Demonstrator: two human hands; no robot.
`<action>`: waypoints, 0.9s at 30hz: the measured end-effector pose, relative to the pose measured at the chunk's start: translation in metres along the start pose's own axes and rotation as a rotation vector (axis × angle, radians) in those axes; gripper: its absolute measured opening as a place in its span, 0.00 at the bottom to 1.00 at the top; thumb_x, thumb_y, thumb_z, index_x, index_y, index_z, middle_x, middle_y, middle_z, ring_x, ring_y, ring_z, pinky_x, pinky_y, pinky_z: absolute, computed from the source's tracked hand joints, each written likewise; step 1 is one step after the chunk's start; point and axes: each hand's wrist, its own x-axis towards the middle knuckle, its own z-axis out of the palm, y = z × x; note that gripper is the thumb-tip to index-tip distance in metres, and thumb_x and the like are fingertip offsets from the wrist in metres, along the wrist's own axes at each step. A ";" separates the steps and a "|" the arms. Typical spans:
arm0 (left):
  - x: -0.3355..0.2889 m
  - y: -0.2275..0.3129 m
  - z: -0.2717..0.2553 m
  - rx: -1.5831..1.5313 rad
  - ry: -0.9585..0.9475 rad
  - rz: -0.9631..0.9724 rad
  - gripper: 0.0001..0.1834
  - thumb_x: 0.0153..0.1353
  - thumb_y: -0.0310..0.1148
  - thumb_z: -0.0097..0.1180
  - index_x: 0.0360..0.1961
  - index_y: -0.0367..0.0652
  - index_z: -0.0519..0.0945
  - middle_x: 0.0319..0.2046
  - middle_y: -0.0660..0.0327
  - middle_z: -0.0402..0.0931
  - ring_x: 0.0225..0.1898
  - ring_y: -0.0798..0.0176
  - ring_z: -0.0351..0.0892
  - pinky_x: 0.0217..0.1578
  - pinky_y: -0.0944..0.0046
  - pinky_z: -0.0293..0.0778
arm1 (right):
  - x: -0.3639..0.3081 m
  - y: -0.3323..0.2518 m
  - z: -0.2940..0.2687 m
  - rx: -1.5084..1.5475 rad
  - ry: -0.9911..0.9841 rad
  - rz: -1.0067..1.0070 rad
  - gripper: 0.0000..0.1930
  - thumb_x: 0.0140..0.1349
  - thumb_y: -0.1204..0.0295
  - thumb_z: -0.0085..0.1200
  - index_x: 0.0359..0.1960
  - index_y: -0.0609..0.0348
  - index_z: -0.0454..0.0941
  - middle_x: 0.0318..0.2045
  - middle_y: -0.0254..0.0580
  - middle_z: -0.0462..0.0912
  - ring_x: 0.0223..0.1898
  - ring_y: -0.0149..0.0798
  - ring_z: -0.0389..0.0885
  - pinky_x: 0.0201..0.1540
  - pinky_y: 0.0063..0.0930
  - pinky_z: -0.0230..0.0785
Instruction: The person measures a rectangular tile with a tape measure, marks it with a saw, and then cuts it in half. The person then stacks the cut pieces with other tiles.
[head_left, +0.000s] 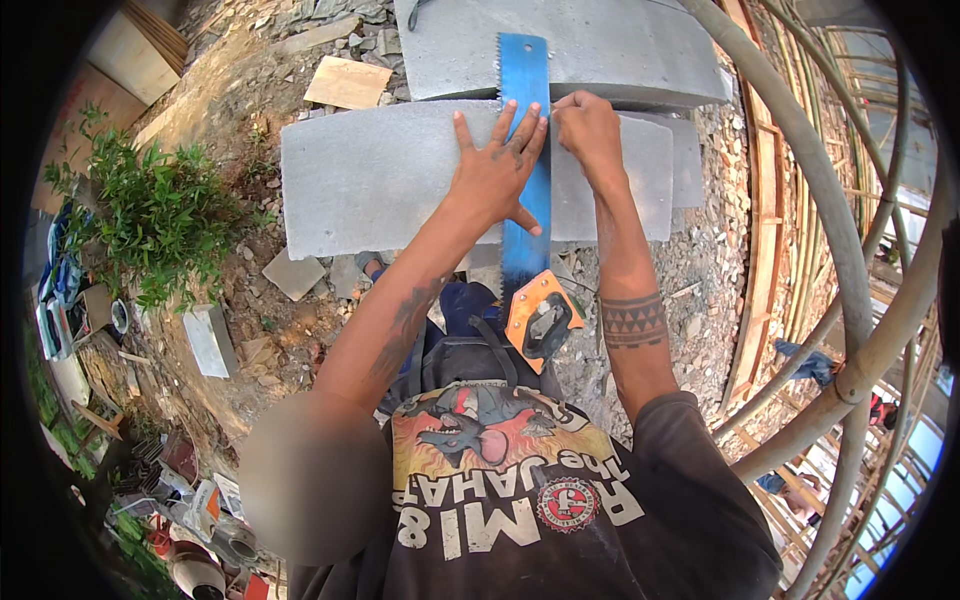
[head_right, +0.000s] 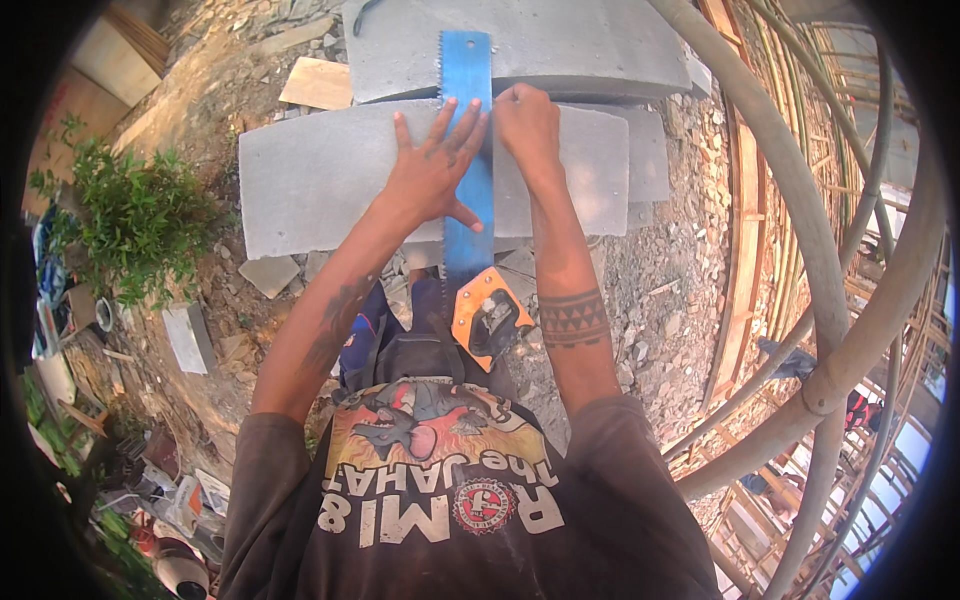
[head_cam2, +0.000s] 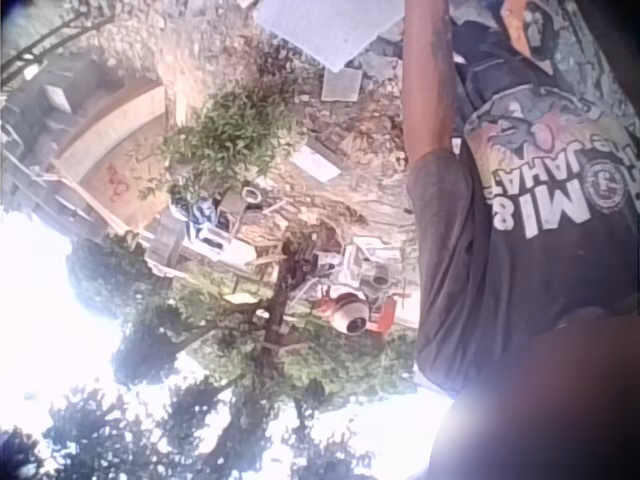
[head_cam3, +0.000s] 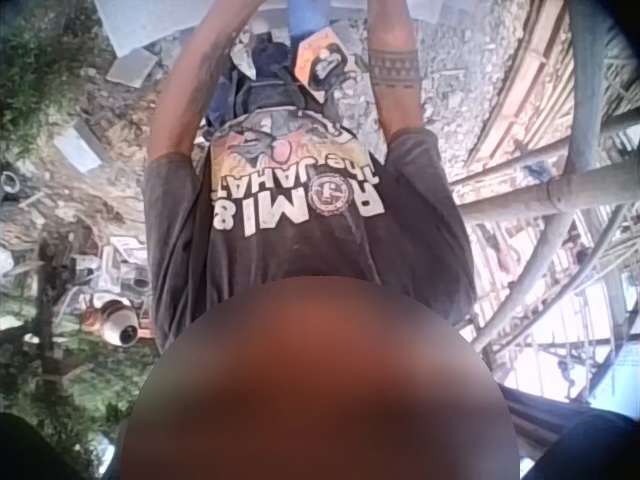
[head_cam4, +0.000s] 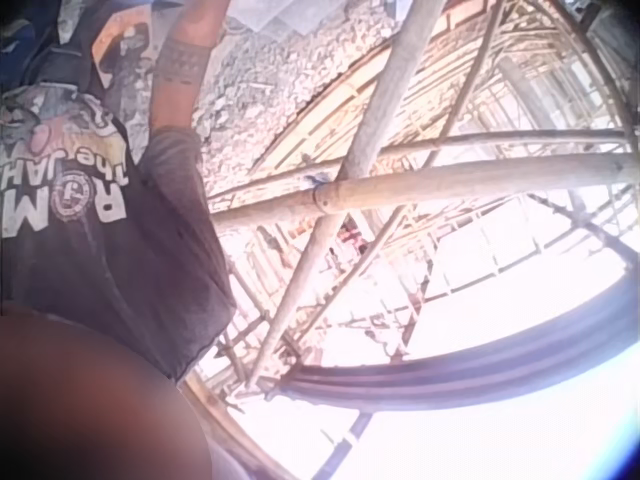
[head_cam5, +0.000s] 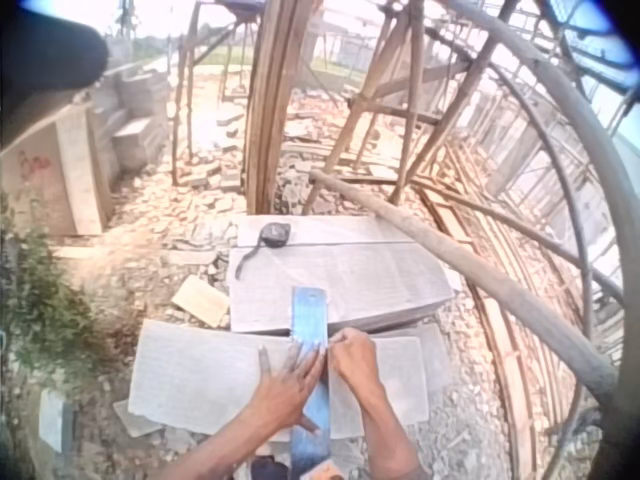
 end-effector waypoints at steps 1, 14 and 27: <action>0.000 0.000 0.000 0.003 -0.002 0.001 0.85 0.19 0.73 0.73 0.80 0.44 0.49 0.82 0.59 0.42 0.81 0.47 0.41 0.58 0.04 0.48 | 0.003 0.004 0.000 0.001 -0.008 -0.015 0.14 0.58 0.70 0.51 0.38 0.65 0.87 0.39 0.63 0.88 0.45 0.60 0.87 0.50 0.45 0.76; 0.000 0.003 -0.004 0.082 -0.026 -0.022 0.83 0.24 0.77 0.71 0.80 0.44 0.51 0.82 0.63 0.43 0.82 0.51 0.39 0.63 0.05 0.43 | -0.005 -0.004 0.000 -0.011 0.009 -0.095 0.13 0.56 0.73 0.51 0.38 0.66 0.86 0.30 0.60 0.87 0.36 0.55 0.88 0.43 0.44 0.77; 0.002 0.002 -0.008 0.076 -0.108 -0.022 0.85 0.24 0.77 0.71 0.81 0.43 0.48 0.82 0.61 0.40 0.82 0.48 0.37 0.61 0.05 0.46 | -0.018 0.001 0.002 -0.090 0.079 -0.242 0.15 0.56 0.69 0.55 0.40 0.66 0.86 0.19 0.50 0.82 0.22 0.38 0.82 0.29 0.35 0.72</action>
